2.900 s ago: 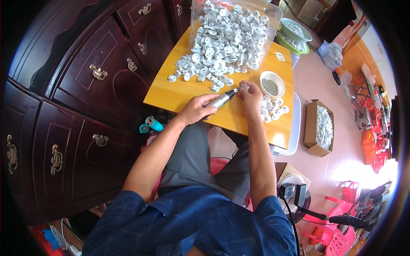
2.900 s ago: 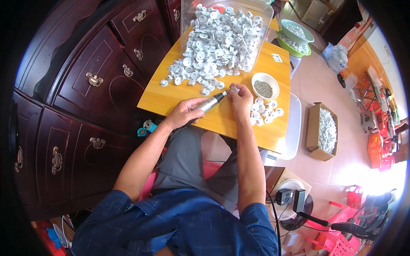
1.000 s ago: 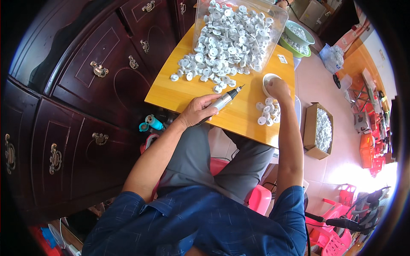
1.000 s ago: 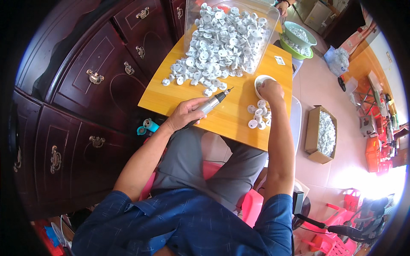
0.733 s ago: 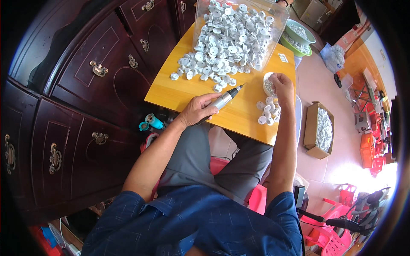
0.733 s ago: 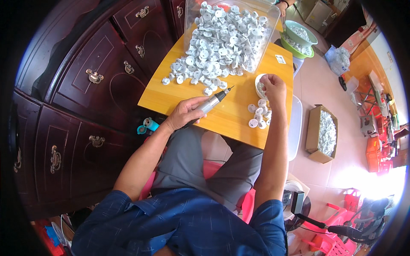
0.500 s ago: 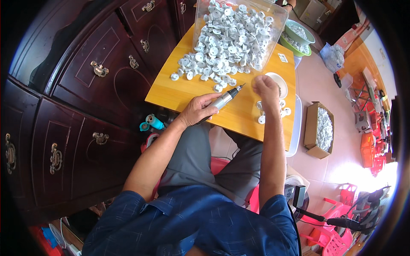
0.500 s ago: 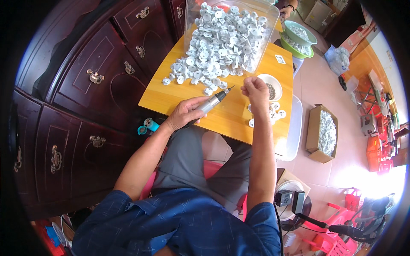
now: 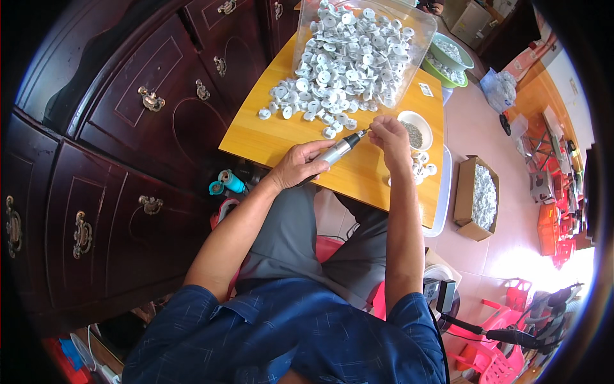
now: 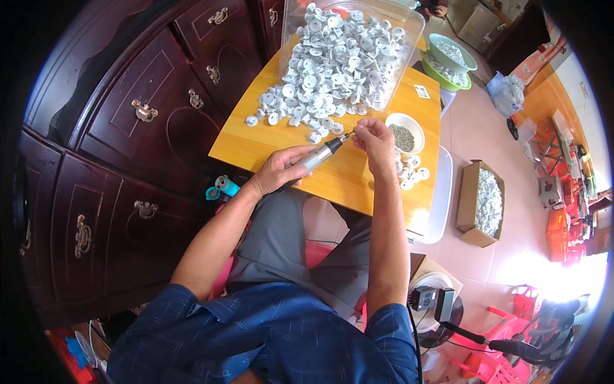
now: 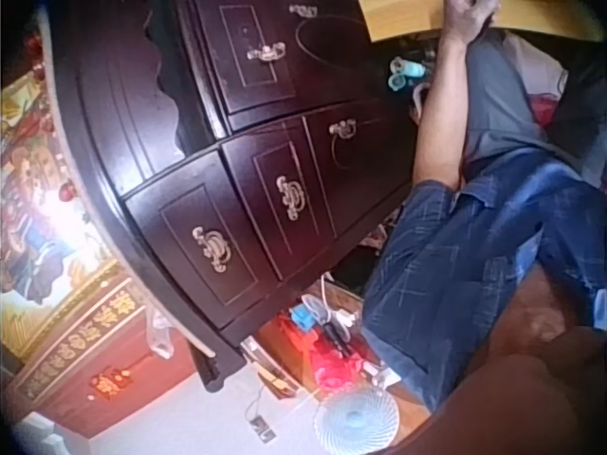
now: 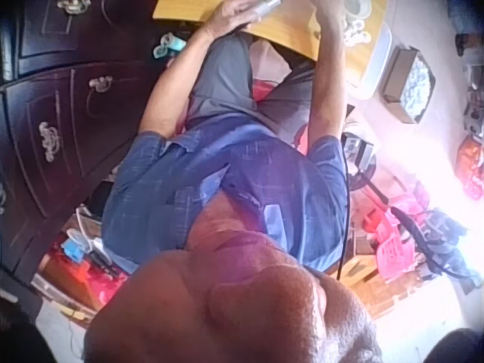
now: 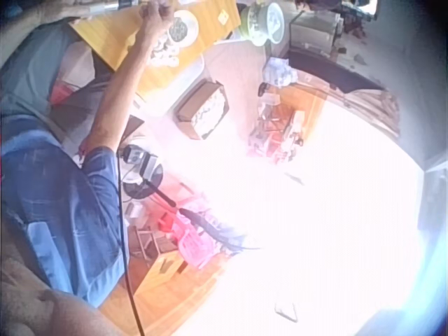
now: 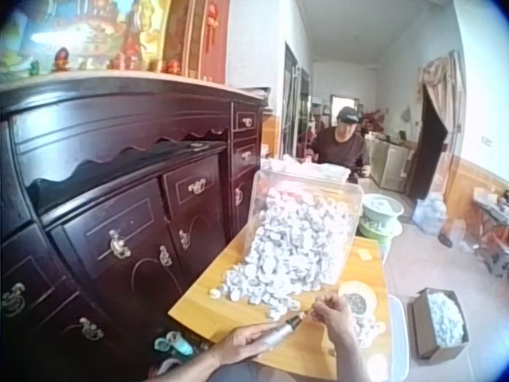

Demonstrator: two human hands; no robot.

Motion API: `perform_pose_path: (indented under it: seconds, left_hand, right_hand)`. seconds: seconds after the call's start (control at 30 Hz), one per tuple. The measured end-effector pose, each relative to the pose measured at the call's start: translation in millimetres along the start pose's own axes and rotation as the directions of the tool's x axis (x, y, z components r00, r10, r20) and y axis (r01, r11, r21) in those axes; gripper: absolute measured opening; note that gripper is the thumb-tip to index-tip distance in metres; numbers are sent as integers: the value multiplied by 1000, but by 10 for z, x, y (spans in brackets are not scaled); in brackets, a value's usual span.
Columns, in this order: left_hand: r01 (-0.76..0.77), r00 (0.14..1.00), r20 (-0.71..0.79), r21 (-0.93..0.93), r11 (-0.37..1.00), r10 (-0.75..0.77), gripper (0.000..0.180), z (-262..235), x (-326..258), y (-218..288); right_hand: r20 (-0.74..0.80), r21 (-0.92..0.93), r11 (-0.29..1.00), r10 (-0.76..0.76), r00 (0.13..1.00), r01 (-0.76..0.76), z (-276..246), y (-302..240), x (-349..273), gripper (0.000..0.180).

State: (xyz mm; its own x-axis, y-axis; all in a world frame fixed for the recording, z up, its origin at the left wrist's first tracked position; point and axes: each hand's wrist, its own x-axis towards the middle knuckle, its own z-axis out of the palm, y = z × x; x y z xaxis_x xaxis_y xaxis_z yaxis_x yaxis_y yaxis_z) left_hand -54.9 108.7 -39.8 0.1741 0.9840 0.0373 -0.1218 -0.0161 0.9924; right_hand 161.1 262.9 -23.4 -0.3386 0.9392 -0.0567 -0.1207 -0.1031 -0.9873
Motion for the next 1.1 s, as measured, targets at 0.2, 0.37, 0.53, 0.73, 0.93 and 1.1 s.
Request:
perform_pose_path:
  seconds: [0.2,0.37,0.53,0.73,0.93,1.1]
  left_hand:
    - [7,1000,1,-11,1000,-7,59,4,-1,12]
    - [8,1000,-8,-8,1000,-8,59,-9,-6,2]
    - [-19,999,-39,-34,999,18,56,26,-17,51]
    - [-84,990,-116,-66,994,76,61,9,1,-38]
    - [-87,989,-124,-67,994,78,64,-5,4,-47]
    - [-76,990,-127,-56,996,68,63,3,-3,-25]
  right_hand:
    - [69,33,999,36,997,-38,-47,-1,36,14]
    - [84,-13,998,56,995,-56,9,-84,7,19]
    - [36,150,987,54,998,-58,89,-71,24,26]
    - [-64,-572,811,-189,980,119,136,211,129,26]
    - [145,-839,469,-295,944,275,326,195,184,35]
    - [171,-924,307,-198,965,227,402,99,236,34]
